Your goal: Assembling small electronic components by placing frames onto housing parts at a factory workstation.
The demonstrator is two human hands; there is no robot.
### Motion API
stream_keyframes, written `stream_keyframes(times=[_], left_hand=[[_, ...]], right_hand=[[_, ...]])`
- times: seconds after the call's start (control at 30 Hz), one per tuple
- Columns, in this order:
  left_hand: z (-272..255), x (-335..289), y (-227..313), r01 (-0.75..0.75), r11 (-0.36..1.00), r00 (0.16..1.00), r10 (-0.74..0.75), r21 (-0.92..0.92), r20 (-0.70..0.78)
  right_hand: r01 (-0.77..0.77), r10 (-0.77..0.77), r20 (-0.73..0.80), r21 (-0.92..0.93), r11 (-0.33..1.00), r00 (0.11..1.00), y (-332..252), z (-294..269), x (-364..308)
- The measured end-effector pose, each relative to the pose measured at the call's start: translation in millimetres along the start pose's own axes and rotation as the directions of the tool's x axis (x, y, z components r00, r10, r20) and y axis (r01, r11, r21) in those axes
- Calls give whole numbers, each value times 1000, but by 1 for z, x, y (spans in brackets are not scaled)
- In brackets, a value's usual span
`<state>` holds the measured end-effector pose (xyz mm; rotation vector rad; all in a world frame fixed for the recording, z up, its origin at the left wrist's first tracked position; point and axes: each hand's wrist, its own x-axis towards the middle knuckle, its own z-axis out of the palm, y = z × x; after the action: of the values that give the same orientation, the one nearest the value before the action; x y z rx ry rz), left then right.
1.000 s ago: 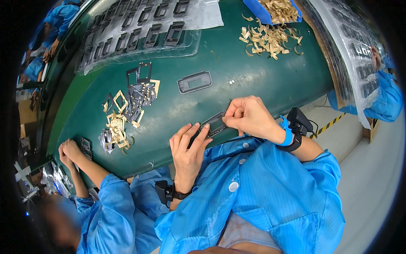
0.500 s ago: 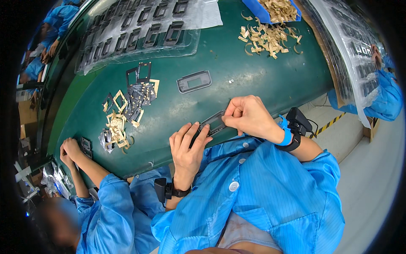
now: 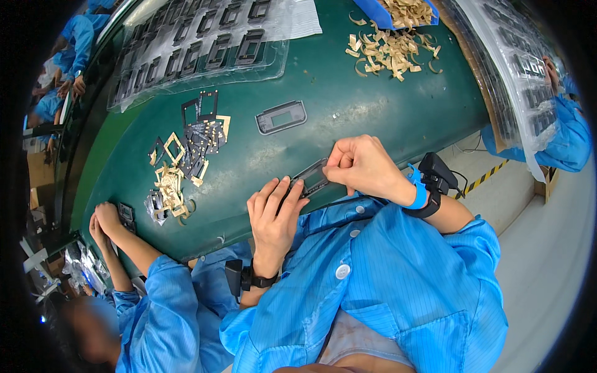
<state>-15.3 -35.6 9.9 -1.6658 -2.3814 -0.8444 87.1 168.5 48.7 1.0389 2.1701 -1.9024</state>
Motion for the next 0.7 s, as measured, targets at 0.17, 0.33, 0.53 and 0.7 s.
stream_keyframes(times=[0.17,0.33,0.53,0.7], left_hand=[[2,-3,-2,142,966,986,-156,-216,-53],[1,-3,-3,45,990,998,-50,-133,-35],[-2,-4,-4,-19,1000,999,20,-4,33],[0,-3,-3,-5,999,1000,5,-49,9]], right_hand=[[1,-1,13,14,1000,1000,-2,0,-1],[-5,5,8,5,1000,1000,0,-1,-1],[-3,3,8,12,1000,1000,-3,0,-1],[-11,11,15,17,1000,1000,-3,-1,0]])
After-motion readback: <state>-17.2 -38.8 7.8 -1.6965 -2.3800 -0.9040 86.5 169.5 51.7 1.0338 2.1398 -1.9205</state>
